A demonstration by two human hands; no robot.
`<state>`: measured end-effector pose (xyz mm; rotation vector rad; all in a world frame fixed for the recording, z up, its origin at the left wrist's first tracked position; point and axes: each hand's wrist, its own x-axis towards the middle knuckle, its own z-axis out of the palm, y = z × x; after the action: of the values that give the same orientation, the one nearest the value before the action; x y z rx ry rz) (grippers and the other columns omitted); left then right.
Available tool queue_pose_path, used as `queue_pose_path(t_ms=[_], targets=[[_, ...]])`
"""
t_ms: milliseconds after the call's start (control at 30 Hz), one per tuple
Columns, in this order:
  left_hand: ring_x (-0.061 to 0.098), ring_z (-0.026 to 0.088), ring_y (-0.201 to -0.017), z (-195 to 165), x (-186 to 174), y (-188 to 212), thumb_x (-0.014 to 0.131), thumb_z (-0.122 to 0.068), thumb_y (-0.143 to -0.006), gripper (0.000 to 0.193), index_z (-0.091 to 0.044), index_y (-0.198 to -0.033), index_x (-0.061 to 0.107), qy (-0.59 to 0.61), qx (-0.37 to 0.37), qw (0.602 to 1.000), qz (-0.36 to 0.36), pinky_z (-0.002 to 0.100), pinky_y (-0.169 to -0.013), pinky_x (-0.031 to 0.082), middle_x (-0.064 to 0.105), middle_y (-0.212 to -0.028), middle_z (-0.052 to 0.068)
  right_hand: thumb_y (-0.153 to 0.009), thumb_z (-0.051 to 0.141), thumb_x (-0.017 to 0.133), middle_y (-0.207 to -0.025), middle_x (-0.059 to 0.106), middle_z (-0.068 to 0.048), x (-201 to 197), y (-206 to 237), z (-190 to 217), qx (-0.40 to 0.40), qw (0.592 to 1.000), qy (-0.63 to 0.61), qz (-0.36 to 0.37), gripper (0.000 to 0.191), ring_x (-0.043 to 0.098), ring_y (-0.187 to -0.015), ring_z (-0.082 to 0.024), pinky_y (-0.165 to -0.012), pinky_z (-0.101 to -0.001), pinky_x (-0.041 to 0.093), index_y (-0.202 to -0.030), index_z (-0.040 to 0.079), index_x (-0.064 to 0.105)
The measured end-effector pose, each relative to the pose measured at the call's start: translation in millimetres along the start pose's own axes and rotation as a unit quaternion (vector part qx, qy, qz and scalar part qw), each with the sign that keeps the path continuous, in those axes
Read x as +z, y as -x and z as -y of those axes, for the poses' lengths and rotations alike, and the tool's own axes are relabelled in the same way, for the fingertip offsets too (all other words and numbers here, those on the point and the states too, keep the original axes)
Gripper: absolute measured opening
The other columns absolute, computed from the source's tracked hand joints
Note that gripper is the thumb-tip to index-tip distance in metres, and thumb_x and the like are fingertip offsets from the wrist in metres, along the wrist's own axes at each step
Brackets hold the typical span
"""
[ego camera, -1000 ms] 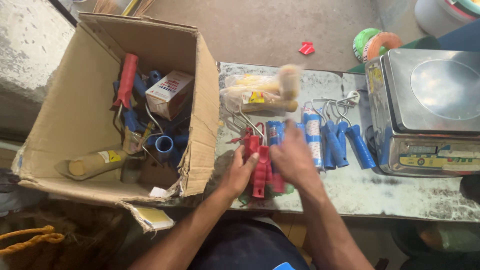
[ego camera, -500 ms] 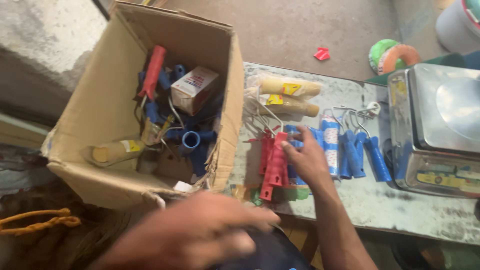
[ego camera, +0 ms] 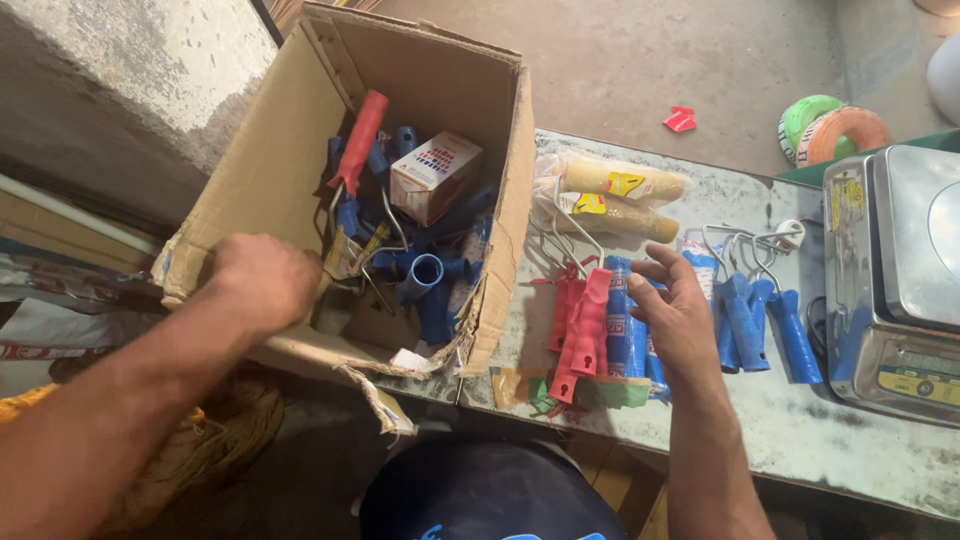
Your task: The person assembles paint rollers at a shop counter, taking roller covers and pushing them onto metal roller frames, then placing the assembled rollers into a cardboard box. They handle blue and red roller handles, fit covers onto frames one at a time, and finally carry the filled box across the shop.
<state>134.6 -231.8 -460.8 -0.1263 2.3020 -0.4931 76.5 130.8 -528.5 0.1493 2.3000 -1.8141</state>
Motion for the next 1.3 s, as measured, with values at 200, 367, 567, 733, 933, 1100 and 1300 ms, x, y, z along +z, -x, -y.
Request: queue_pose_path(t_ms=[200,367,567,733,933,1100,1300], targets=[[0.075,0.025,-0.110,22.6,-12.7,7.3,0.065,-0.025,-0.094,0.027,-0.015,-0.115,0.078,0.002,0.006,1.000,0.017,0.046,-0.089,0.062,0.077,-0.119,0.005,-0.097,0.017,0.062,-0.131,0.064,-0.011,-5.7,5.9,-10.9,-0.022,0.998,-0.048,0.017,0.051,0.062,-0.103,-0.015,-0.085,-0.0319,0.053,-0.145,0.007,0.051],[0.074,0.024,-0.102,47.0,-38.9,37.2,0.057,-0.037,-0.098,0.035,-0.016,-0.120,0.074,0.051,-0.026,0.998,0.013,0.041,-0.092,0.062,0.078,-0.109,0.009,-0.098,0.014,0.061,-0.128,0.064,-0.012,-20.3,5.5,-17.0,-0.037,0.996,-0.082,0.005,0.046,0.063,-0.102,-0.015,-0.085,-0.0313,0.054,-0.143,0.005,0.053],[0.077,0.022,-0.083,72.8,-65.6,83.0,0.047,-0.036,-0.104,0.038,-0.023,-0.139,0.057,0.116,-0.100,0.987,-0.049,0.040,-0.079,0.060,0.076,-0.095,0.008,-0.099,0.011,0.060,-0.130,0.064,-0.012,-17.6,6.9,-5.2,-0.088,0.986,-0.138,0.028,0.044,0.063,-0.105,-0.016,-0.088,-0.0316,0.055,-0.141,0.004,0.053],[0.074,0.015,-0.062,96.6,-60.5,96.5,0.045,-0.025,-0.107,0.030,-0.011,-0.124,0.066,0.188,-0.033,0.941,-0.281,0.029,-0.057,0.059,0.074,-0.084,0.010,-0.096,0.009,0.065,-0.130,0.064,-0.014,-4.9,13.6,9.5,-0.155,0.970,-0.165,0.089,0.048,0.063,-0.111,-0.019,-0.092,-0.0349,0.055,-0.142,0.002,0.052],[0.070,0.019,-0.063,94.1,-45.2,95.3,0.046,-0.015,-0.110,0.026,0.003,-0.116,0.065,0.421,0.154,0.712,-0.540,0.032,-0.053,0.054,0.068,-0.085,0.015,-0.091,0.011,0.075,-0.136,0.060,-0.014,-7.4,24.3,19.0,-0.214,0.948,-0.180,0.149,0.060,0.060,-0.122,-0.023,-0.100,-0.0400,0.055,-0.145,0.003,0.050],[0.069,0.017,-0.062,71.2,-53.3,98.9,0.048,-0.017,-0.110,0.026,0.002,-0.115,0.065,0.438,0.160,0.654,-0.596,0.032,-0.052,0.052,0.068,-0.084,0.014,-0.089,0.015,0.080,-0.140,0.057,-0.013,-5.5,29.7,25.8,-0.228,0.936,-0.188,0.193,0.069,0.057,-0.128,-0.025,-0.104,-0.0412,0.052,-0.148,0.004,0.047],[0.068,0.016,-0.061,65.6,-65.7,108.0,0.050,-0.020,-0.111,0.025,0.000,-0.114,0.066,0.435,0.160,0.615,-0.638,0.032,-0.051,0.050,0.069,-0.082,0.012,-0.088,0.021,0.081,-0.145,0.057,-0.015,8.9,32.5,44.5,-0.229,0.930,-0.148,0.246,0.075,0.055,-0.133,-0.025,-0.108,-0.0424,0.050,-0.151,0.004,0.045]])
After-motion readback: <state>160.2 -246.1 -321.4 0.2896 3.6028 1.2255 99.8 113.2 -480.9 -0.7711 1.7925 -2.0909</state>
